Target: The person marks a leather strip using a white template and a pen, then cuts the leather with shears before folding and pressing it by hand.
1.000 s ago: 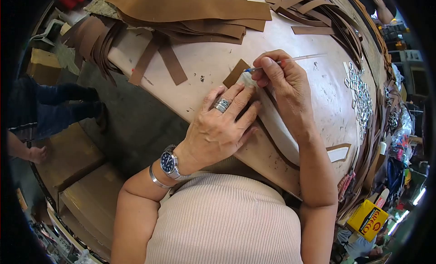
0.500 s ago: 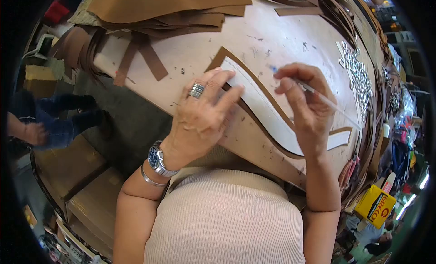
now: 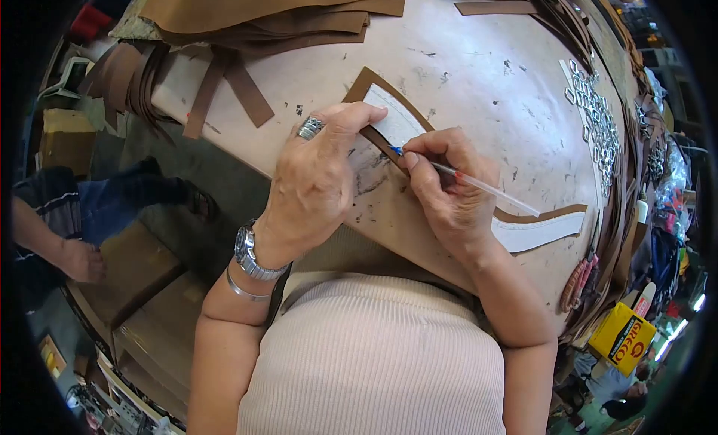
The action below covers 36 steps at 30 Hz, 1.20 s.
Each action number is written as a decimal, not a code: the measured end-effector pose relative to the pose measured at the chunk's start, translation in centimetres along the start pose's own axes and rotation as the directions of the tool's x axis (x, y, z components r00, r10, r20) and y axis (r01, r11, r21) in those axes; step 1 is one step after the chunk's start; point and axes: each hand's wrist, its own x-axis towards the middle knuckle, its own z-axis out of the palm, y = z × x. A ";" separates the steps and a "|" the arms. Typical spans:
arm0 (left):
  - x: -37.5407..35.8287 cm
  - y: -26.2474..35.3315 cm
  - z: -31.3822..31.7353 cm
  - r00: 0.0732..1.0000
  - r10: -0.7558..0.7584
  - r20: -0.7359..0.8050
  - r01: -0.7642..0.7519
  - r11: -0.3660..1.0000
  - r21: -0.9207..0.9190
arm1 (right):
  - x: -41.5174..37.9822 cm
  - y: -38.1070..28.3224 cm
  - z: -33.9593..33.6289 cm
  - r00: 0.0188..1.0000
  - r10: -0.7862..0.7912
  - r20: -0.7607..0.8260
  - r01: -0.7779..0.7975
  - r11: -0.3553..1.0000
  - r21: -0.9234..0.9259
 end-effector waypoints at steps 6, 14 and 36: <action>0.2 0.2 -0.1 1.000 0.005 -0.005 -0.005 0.999 0.037 | 0.0 0.0 0.1 0.999 -0.035 0.000 0.035 0.997 -0.065; 0.1 0.1 0.1 1.000 0.019 -0.012 -0.019 0.998 0.055 | 0.2 0.0 0.2 0.997 -0.066 0.048 0.069 0.995 -0.075; 1.5 5.1 2.3 0.961 0.137 0.241 -0.225 0.893 0.389 | -10.6 2.8 -13.3 0.929 0.278 -0.245 -0.231 0.951 0.205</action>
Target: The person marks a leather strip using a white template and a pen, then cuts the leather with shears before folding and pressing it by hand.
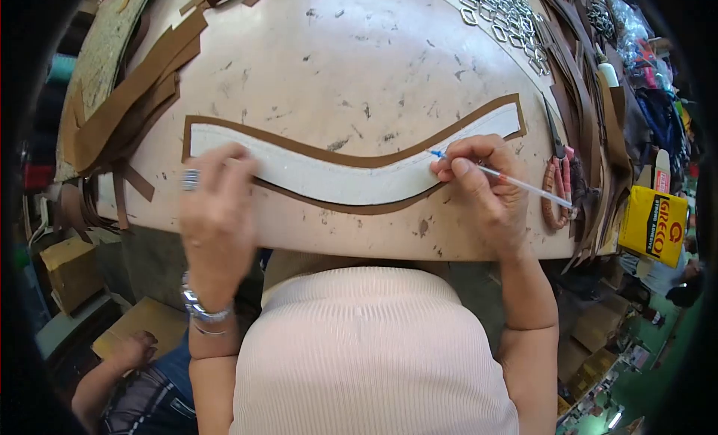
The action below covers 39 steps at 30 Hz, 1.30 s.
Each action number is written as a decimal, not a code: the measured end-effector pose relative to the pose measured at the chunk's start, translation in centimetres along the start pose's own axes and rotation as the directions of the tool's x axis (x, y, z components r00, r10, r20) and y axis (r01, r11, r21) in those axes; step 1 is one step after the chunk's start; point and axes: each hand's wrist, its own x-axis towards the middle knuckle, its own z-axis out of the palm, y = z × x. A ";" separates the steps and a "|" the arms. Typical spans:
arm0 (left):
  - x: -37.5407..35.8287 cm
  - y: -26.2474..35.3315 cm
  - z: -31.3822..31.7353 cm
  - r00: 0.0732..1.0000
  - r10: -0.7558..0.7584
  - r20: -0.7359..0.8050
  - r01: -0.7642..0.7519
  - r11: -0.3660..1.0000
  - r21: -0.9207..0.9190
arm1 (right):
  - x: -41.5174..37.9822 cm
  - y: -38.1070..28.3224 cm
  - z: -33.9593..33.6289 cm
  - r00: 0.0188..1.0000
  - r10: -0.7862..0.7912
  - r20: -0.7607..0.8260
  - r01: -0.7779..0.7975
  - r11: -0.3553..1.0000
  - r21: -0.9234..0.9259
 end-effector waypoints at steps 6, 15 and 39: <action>1.2 4.7 1.9 0.962 0.232 0.143 -0.149 0.886 -0.438 | -0.6 -0.3 0.3 0.995 -0.073 0.067 0.087 0.964 -0.250; 1.1 3.5 2.7 0.969 0.204 0.140 -0.084 0.802 -0.591 | -2.1 0.0 3.7 0.975 -0.179 0.133 0.198 0.969 -0.147; 1.1 3.6 2.9 0.970 0.212 0.121 -0.107 0.815 -0.570 | 0.3 -1.6 2.9 0.991 -0.095 0.095 0.109 0.983 -0.147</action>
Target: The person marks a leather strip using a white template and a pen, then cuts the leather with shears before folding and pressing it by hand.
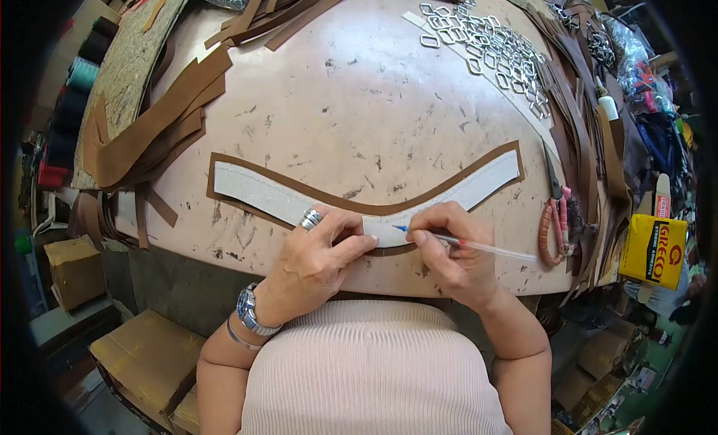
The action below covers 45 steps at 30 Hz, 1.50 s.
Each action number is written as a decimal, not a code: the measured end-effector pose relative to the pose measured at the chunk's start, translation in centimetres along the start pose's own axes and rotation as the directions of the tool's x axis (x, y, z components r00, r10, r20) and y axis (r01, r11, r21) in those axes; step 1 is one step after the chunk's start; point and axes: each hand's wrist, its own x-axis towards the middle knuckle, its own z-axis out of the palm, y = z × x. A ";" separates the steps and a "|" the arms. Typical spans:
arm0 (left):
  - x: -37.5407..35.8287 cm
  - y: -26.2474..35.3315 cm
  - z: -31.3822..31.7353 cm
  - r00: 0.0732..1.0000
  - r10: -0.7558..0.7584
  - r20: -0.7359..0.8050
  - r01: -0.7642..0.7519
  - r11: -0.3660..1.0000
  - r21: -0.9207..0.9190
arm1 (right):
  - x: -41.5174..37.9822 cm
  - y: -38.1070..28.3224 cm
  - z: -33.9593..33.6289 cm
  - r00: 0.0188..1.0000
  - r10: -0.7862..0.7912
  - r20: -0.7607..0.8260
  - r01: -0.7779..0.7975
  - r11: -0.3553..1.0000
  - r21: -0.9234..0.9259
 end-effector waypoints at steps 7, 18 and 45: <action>0.1 0.1 -0.1 1.000 0.007 0.010 -0.007 1.000 0.012 | 1.7 -0.1 0.2 0.995 0.061 0.083 -0.055 0.996 -0.072; 0.1 0.2 -0.2 1.000 0.000 0.018 0.000 1.000 -0.004 | 1.7 0.2 0.5 0.997 0.015 0.071 -0.006 0.993 -0.120; 10.9 4.0 4.8 0.887 0.216 0.408 -0.353 0.886 0.300 | 1.0 5.3 -10.7 0.929 0.047 -0.367 -0.024 0.997 0.067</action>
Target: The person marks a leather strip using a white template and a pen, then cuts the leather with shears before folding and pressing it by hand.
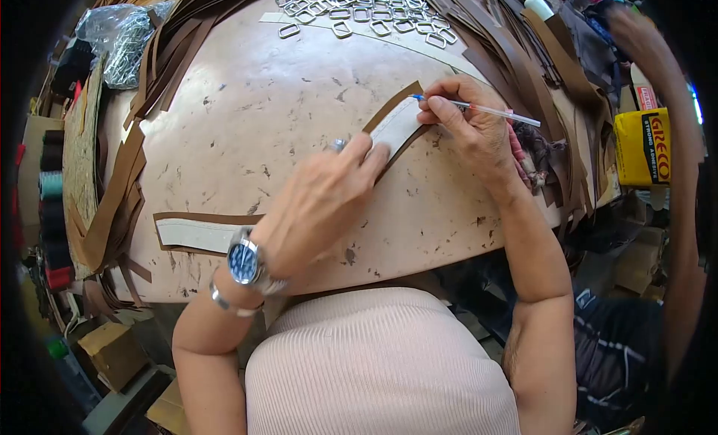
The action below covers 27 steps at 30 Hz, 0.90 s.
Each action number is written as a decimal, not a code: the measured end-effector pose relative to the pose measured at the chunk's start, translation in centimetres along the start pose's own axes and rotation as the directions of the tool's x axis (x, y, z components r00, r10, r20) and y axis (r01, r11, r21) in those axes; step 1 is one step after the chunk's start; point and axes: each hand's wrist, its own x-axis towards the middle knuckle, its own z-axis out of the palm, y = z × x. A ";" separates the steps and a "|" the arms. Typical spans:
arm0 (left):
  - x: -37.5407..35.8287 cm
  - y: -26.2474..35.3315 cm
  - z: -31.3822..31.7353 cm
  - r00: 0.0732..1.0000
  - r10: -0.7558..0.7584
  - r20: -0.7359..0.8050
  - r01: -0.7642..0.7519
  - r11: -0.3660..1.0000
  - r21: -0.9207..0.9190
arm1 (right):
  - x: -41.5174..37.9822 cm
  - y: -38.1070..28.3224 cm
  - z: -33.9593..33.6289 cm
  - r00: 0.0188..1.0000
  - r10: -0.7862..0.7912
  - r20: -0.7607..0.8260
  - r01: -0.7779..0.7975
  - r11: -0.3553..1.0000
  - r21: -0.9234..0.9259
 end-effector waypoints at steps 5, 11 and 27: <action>1.7 -0.6 0.5 0.999 -0.035 0.021 0.036 0.998 -0.054 | -1.1 -0.4 -0.9 0.984 -0.084 0.156 0.115 0.973 -0.202; 1.8 -0.5 0.1 0.997 -0.052 0.059 0.055 0.997 -0.045 | -0.9 -0.1 -0.7 0.974 -0.108 0.201 0.157 0.956 -0.247; 2.3 0.0 0.1 0.998 -0.005 0.064 0.001 0.997 0.072 | -0.5 -0.8 -1.1 0.987 0.007 0.160 0.029 0.975 -0.222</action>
